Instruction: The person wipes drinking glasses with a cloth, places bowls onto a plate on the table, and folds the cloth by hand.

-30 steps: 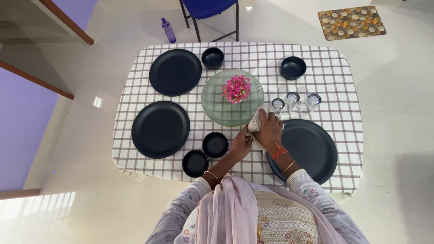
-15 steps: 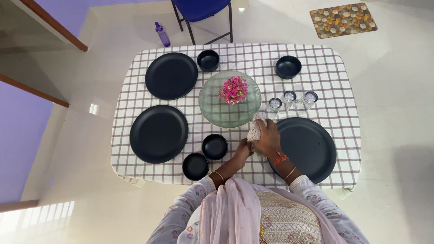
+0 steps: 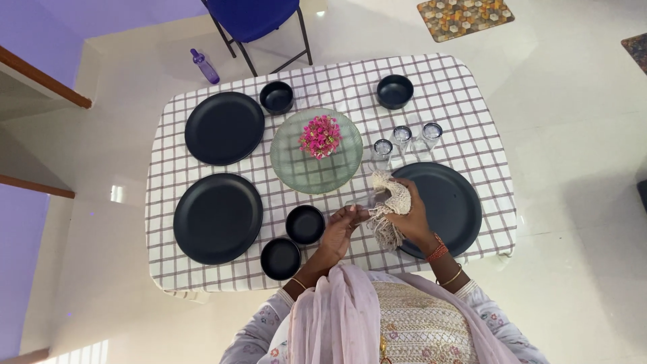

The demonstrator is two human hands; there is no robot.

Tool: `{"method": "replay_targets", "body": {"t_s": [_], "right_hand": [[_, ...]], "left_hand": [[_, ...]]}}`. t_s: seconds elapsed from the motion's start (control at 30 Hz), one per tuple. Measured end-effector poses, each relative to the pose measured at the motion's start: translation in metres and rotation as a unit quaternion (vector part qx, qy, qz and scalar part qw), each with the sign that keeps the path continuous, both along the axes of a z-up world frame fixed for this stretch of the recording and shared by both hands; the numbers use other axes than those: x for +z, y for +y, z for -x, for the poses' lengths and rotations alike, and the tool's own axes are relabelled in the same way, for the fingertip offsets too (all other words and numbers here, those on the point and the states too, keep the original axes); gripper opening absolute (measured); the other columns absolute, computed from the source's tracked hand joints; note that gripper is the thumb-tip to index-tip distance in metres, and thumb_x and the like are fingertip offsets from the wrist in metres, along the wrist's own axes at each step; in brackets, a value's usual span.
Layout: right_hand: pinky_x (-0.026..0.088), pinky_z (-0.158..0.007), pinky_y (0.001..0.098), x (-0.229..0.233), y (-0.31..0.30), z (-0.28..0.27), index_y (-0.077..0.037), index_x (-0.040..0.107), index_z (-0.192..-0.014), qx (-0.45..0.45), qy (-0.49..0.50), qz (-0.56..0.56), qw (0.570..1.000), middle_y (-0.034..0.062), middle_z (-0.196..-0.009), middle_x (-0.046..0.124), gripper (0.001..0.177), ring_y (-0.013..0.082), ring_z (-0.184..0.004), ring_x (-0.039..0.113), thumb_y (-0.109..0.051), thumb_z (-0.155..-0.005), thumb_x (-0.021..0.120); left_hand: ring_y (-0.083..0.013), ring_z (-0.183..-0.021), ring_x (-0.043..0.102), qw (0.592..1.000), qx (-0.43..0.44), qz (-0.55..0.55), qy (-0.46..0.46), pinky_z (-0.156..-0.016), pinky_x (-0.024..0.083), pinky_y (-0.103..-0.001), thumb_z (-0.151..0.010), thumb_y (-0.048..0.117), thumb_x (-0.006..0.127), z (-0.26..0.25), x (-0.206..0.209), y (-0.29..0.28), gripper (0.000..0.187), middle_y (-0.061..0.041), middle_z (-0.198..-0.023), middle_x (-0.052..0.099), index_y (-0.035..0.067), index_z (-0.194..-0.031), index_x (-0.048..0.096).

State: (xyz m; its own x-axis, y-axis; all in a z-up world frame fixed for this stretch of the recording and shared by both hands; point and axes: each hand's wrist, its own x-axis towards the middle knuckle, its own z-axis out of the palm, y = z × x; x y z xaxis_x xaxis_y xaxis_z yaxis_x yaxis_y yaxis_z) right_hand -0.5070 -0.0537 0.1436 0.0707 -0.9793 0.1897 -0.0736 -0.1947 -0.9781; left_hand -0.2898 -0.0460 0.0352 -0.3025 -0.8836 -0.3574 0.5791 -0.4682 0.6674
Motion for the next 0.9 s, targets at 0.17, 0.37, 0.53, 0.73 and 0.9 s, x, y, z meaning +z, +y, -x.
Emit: {"method": "replay_targets", "body": {"t_s": [0.17, 0.37, 0.53, 0.73, 0.9], "right_hand": [[0.050, -0.106, 0.0306, -0.005, -0.006, -0.004, 0.001, 0.041, -0.147, -0.037, -0.033, 0.080, 0.996, 0.0114, -0.143, 0.056, 0.069, 0.0155, -0.127, 0.057, 0.004, -0.085, 0.071], [0.053, -0.104, 0.0303, 0.009, -0.005, -0.014, 0.004, 0.049, -0.144, -0.104, -0.097, 0.046, 0.989, 0.0110, -0.135, 0.064, 0.050, 0.0149, -0.119, 0.062, 0.001, -0.097, 0.069], [0.049, -0.110, 0.0356, 0.046, 0.009, -0.044, -0.004, 0.050, -0.144, -0.139, 0.026, 0.166, 0.976, 0.0138, -0.137, 0.059, 0.057, 0.0205, -0.127, 0.059, -0.001, -0.092, 0.072], [0.041, -0.109, 0.0499, 0.100, 0.019, -0.059, -0.009, 0.049, -0.144, -0.035, 0.339, 0.234, 0.910, 0.0199, -0.141, 0.053, 0.090, 0.0417, -0.130, 0.051, -0.010, -0.060, 0.082], [0.043, -0.114, 0.0407, 0.110, 0.014, -0.050, -0.010, 0.033, -0.160, 0.106, 0.233, 0.122, 0.959, 0.0148, -0.155, 0.048, 0.104, 0.0344, -0.139, 0.051, -0.022, -0.068, 0.078]], "left_hand": [[-0.0156, -0.110, 0.071, 0.989, 0.057, 0.117, -0.064, -0.107, 0.048, -0.036, -0.102, 0.022, 0.064, 0.017, 0.069, -0.001, 0.026, -0.007, -0.110, 0.078, 0.003, -0.119, 0.069], [-0.0231, -0.085, 0.071, 0.770, 0.081, 0.430, -0.465, -0.115, 0.046, -0.050, -0.101, 0.015, 0.066, 0.011, 0.156, 0.010, 0.017, -0.008, -0.085, 0.069, 0.006, -0.112, 0.073], [-0.0242, -0.077, 0.071, 0.738, 0.106, 0.482, -0.461, -0.122, 0.035, -0.057, -0.104, 0.012, 0.061, -0.006, 0.188, 0.009, 0.013, -0.006, -0.083, 0.072, 0.005, -0.106, 0.071], [-0.0210, -0.081, 0.069, 0.811, 0.023, 0.407, -0.419, -0.078, 0.054, -0.038, -0.104, 0.022, 0.063, -0.035, 0.199, -0.005, 0.017, -0.004, -0.088, 0.073, 0.006, -0.100, 0.069], [-0.0183, -0.082, 0.062, 0.785, -0.105, 0.462, -0.398, -0.081, 0.052, -0.039, -0.104, 0.026, 0.064, -0.061, 0.215, -0.018, 0.019, -0.003, -0.085, 0.065, 0.008, -0.100, 0.069]]}}
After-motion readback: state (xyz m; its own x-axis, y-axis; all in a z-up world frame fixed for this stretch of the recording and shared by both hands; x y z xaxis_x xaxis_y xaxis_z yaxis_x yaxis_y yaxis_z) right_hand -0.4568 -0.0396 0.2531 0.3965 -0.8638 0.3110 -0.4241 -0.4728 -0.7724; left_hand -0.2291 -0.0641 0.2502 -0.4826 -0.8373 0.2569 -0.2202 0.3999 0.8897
